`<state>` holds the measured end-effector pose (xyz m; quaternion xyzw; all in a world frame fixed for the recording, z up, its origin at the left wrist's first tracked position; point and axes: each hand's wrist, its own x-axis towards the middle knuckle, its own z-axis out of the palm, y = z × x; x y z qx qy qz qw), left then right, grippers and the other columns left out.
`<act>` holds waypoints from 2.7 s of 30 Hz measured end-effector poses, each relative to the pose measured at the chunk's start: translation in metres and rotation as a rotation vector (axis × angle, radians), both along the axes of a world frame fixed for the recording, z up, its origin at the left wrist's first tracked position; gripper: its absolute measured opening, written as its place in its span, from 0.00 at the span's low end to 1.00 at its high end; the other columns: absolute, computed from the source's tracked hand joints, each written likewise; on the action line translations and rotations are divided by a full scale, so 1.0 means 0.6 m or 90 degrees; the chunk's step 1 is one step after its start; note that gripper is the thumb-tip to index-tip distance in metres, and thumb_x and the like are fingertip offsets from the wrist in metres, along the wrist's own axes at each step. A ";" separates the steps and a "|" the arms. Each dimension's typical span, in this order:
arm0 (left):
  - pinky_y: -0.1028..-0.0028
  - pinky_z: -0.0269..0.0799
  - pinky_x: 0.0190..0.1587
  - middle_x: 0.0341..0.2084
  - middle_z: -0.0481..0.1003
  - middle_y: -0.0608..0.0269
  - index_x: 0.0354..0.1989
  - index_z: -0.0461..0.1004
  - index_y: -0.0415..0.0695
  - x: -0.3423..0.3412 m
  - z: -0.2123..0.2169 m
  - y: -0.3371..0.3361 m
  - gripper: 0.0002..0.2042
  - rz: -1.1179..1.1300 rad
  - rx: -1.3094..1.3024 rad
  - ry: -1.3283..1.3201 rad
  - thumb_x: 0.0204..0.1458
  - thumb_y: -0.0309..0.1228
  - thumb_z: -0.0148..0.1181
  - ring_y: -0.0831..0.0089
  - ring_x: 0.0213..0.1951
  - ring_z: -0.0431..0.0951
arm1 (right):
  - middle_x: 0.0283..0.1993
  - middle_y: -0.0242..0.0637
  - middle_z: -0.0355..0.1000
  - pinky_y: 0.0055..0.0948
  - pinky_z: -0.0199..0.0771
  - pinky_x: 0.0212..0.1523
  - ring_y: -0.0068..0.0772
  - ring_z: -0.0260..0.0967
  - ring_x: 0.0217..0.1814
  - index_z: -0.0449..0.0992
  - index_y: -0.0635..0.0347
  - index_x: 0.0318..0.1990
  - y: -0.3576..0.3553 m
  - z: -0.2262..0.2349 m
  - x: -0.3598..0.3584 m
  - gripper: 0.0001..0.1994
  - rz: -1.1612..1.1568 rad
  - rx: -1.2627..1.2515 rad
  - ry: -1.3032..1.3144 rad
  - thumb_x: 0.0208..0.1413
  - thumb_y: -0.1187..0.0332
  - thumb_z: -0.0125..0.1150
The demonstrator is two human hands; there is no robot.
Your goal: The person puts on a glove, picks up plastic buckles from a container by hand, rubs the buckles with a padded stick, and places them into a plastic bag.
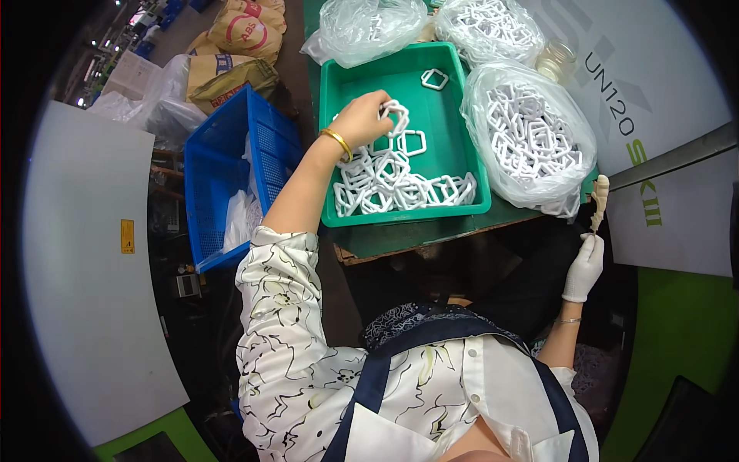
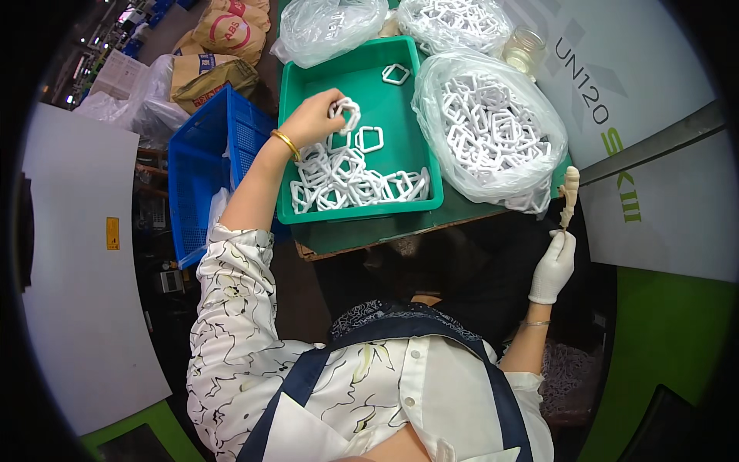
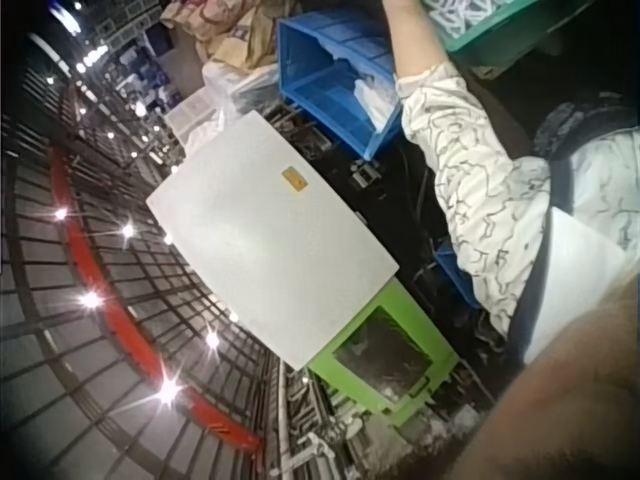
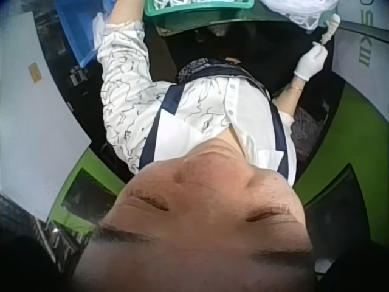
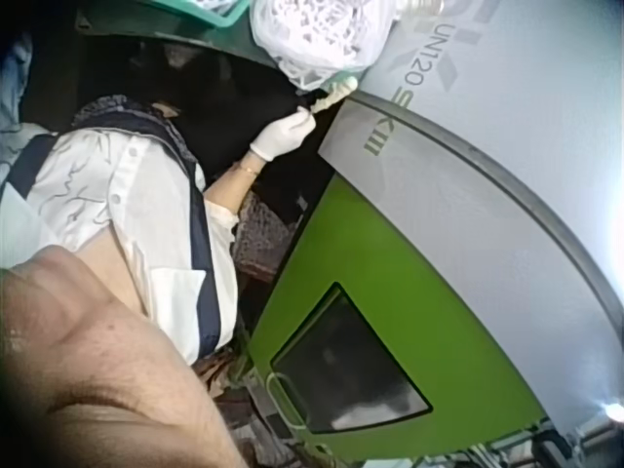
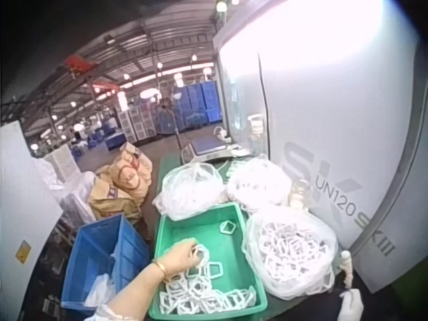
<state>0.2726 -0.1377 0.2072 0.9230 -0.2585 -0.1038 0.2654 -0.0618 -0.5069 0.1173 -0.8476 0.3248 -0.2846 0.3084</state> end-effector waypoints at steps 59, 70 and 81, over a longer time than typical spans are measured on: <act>0.73 0.72 0.52 0.43 0.74 0.61 0.55 0.66 0.39 -0.328 -0.009 -0.199 0.12 -0.013 -1.115 0.717 0.64 0.20 0.46 0.74 0.45 0.75 | 0.28 0.25 0.61 0.20 0.61 0.30 0.13 0.55 0.29 0.69 0.64 0.44 0.230 0.179 0.136 0.12 0.415 0.342 -0.127 0.59 0.68 0.62; 0.69 0.75 0.43 0.35 0.75 0.62 0.52 0.69 0.43 -0.285 0.021 -0.169 0.10 0.099 -0.505 0.143 0.65 0.29 0.48 0.68 0.39 0.77 | 0.32 0.50 0.73 0.40 0.71 0.32 0.52 0.75 0.31 0.66 0.60 0.54 0.232 0.182 0.120 0.13 0.437 0.180 -0.053 0.67 0.65 0.53; 0.66 0.73 0.53 0.37 0.73 0.61 0.52 0.70 0.42 -0.301 -0.023 -0.175 0.11 0.130 -1.127 0.901 0.67 0.33 0.45 0.69 0.43 0.75 | 0.29 0.45 0.74 0.36 0.72 0.31 0.43 0.75 0.29 0.69 0.61 0.50 0.228 0.192 0.120 0.12 0.399 0.273 -0.083 0.62 0.69 0.60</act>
